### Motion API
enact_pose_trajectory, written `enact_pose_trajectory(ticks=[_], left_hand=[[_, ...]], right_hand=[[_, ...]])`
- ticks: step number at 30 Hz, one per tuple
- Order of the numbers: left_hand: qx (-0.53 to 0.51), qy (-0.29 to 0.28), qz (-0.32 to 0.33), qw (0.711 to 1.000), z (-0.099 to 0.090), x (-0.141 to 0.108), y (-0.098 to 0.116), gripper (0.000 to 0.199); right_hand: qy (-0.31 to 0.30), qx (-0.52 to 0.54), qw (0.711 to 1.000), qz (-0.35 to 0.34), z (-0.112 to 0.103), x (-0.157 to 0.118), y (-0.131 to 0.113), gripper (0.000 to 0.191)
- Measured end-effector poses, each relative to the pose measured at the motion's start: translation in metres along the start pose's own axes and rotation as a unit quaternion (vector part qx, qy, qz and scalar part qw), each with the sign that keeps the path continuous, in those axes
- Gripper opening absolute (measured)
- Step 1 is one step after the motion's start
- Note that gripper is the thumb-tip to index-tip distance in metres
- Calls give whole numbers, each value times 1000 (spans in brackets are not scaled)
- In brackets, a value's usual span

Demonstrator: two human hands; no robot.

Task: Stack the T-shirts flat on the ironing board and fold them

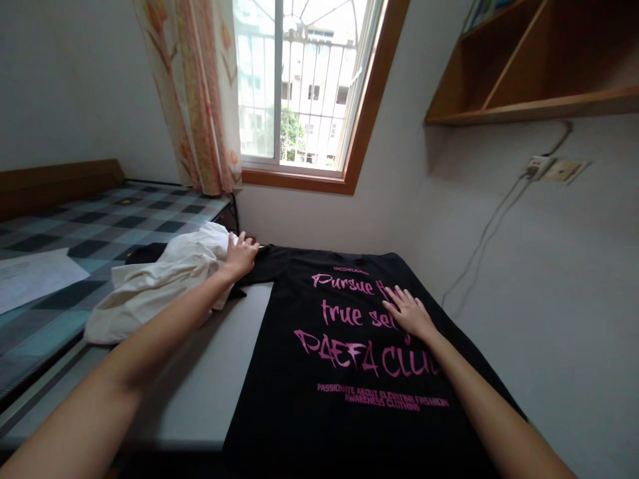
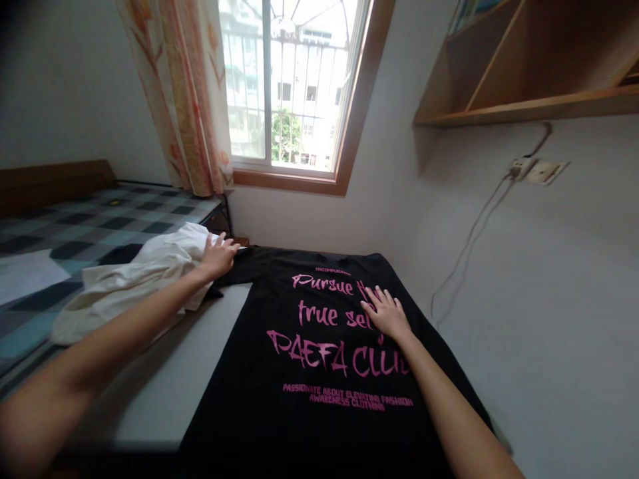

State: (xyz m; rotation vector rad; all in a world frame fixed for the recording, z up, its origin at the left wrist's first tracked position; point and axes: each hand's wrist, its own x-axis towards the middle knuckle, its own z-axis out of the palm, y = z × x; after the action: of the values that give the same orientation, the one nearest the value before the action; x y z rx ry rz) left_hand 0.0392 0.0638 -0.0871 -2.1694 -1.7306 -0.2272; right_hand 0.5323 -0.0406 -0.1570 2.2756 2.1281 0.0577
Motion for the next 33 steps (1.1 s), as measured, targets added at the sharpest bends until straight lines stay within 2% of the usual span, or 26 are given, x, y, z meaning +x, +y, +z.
enact_pose_trajectory(ticks=[2,4,7,12,15,19,22,25,27,29,31,33], left_hand=[[31,-28,-59,997,-7,8,-18,40],[26,-81,-118,989,-9,14,-32,44],[-1,-122,-149,981,-7,17,-41,40],[-29,-89,-145,985,-10,14,-39,28],[-51,-68,-191,978,-24,14,-45,28],[-112,2,-266,958,-48,13,-65,34],[-135,38,-283,949,-61,8,-77,39],[-142,52,-266,952,-67,3,-75,44],[-161,46,-212,963,-68,0,-65,47],[-178,1,-125,976,-67,0,-55,50],[-168,-73,-54,982,-65,3,-49,52],[-143,-132,-31,980,-62,5,-48,55]], right_hand=[[6,0,1000,1,2,0,1,67],[13,0,1000,0,3,0,2,66],[18,2,1000,0,3,0,2,66],[14,7,1000,3,2,-1,1,67],[15,11,1000,6,0,-2,-1,67],[13,21,1000,7,-3,-3,-3,67],[18,23,1000,8,-4,-4,-5,66],[22,22,999,9,-3,-3,-4,65],[22,22,999,10,-2,-2,-3,65],[19,22,1000,9,-2,-2,-3,65],[18,22,1000,8,-2,-2,-3,64],[19,20,1000,9,-3,-2,-3,64]])
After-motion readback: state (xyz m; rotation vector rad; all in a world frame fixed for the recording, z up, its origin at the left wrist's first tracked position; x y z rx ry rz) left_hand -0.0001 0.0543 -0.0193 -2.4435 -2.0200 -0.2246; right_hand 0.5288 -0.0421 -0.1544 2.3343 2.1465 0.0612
